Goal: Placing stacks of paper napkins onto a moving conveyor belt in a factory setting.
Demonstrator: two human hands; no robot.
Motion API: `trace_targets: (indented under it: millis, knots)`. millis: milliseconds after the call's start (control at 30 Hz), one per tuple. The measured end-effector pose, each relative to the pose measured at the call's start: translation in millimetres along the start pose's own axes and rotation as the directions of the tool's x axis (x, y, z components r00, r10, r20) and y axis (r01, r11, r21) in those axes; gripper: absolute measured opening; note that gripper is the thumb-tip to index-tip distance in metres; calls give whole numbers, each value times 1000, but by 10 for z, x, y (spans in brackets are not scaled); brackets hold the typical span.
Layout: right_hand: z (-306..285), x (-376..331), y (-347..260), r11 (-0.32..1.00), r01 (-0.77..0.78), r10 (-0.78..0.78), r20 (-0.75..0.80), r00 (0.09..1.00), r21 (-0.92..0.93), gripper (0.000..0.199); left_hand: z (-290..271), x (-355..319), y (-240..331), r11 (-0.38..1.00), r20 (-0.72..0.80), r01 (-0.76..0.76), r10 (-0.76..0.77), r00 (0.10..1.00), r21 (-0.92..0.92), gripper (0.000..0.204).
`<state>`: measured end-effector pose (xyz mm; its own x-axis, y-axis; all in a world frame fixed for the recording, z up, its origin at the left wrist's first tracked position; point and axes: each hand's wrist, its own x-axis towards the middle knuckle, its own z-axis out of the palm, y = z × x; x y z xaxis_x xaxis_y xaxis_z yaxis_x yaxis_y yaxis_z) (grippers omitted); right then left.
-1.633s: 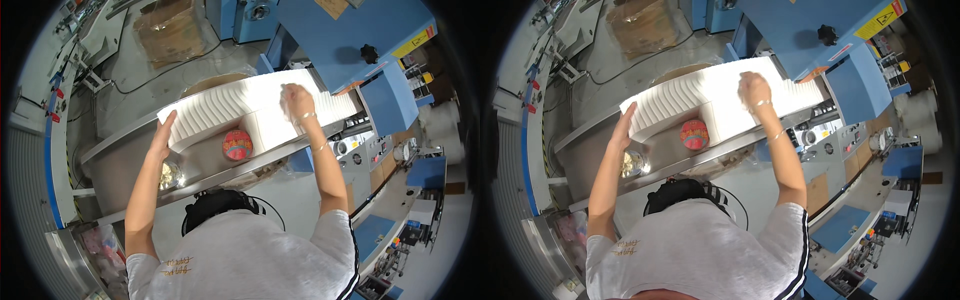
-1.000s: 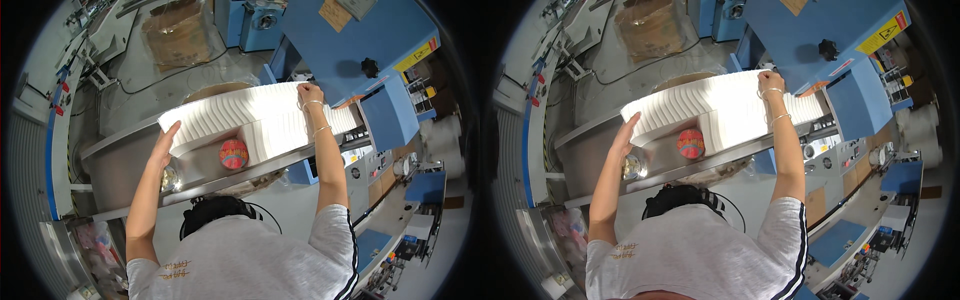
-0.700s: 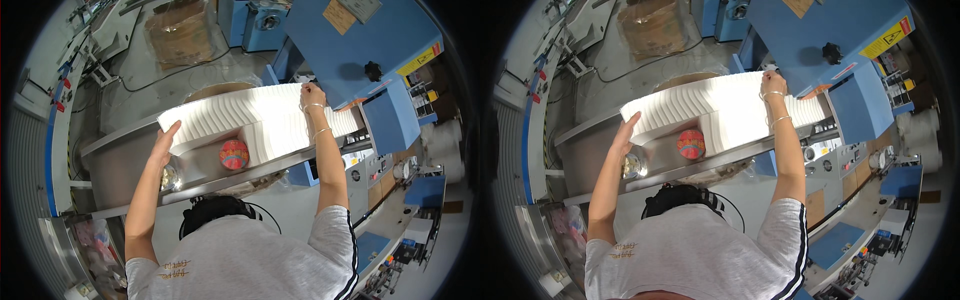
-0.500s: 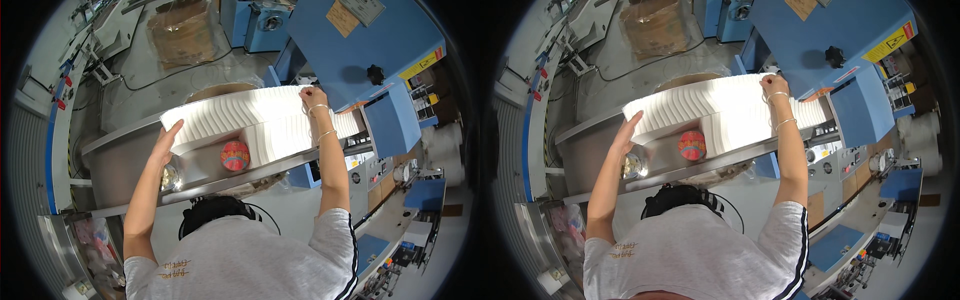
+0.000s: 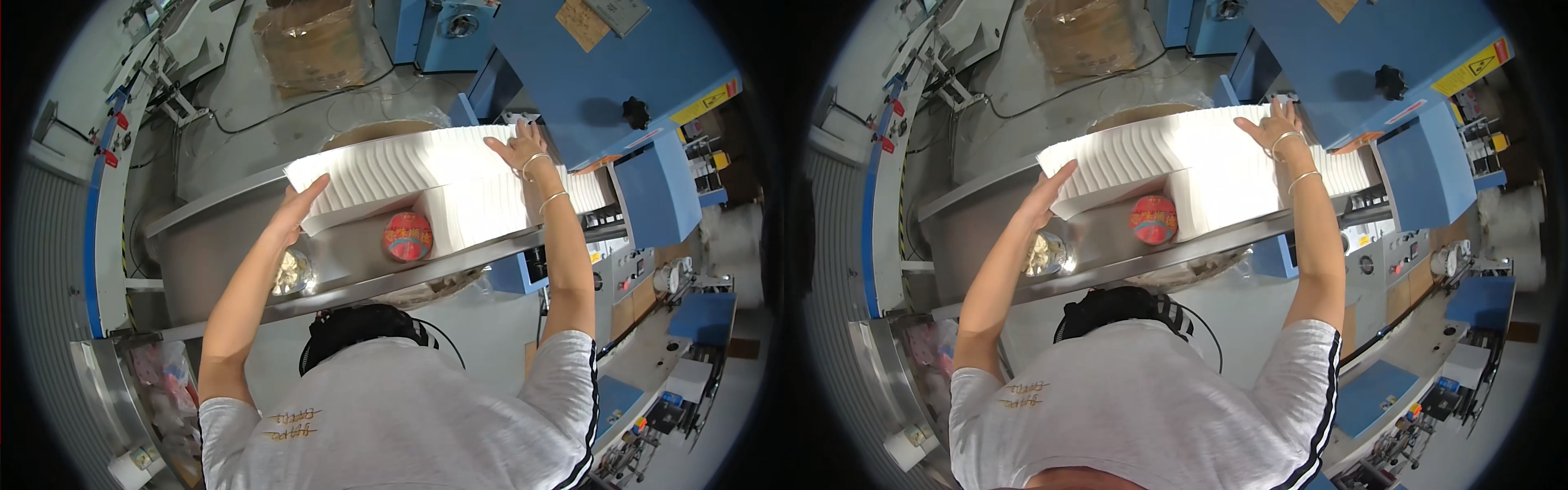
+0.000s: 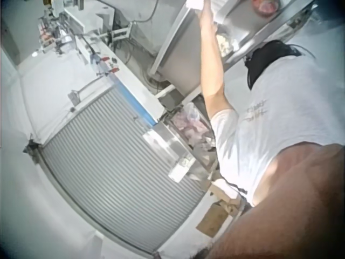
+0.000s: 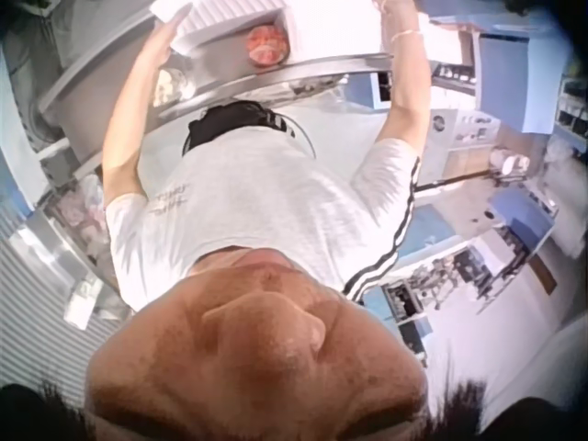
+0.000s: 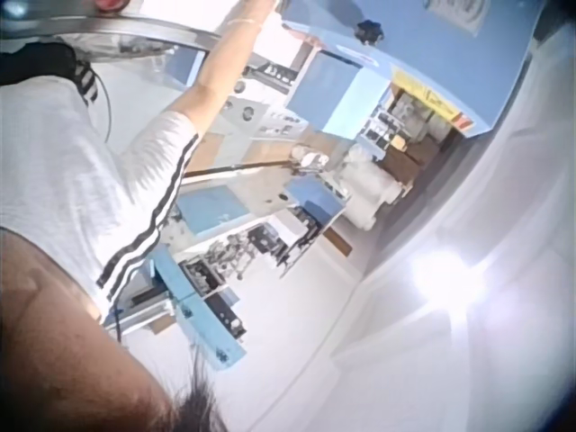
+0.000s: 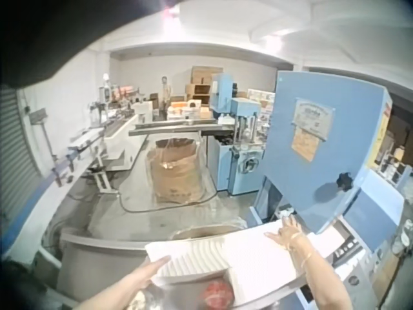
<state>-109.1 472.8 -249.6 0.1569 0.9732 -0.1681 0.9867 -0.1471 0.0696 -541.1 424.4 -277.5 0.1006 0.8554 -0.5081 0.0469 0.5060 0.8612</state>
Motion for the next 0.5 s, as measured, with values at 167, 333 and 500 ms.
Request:
trace_targets:
  millis: [167,333,500]
  knots:
    - [76,-60,-215,999,21,-15,-163,987,32,80,-54,2,-16,995,10,-33,34,999,-95,80]
    - [205,-127,-710,999,5,7,-249,968,47,73,-409,-10,-72,980,30,-93,99,995,-175,69]
    - [234,-274,-1651,999,32,-16,-328,944,42,72,-1339,-154,-182,984,34,-59,66,997,-166,66]
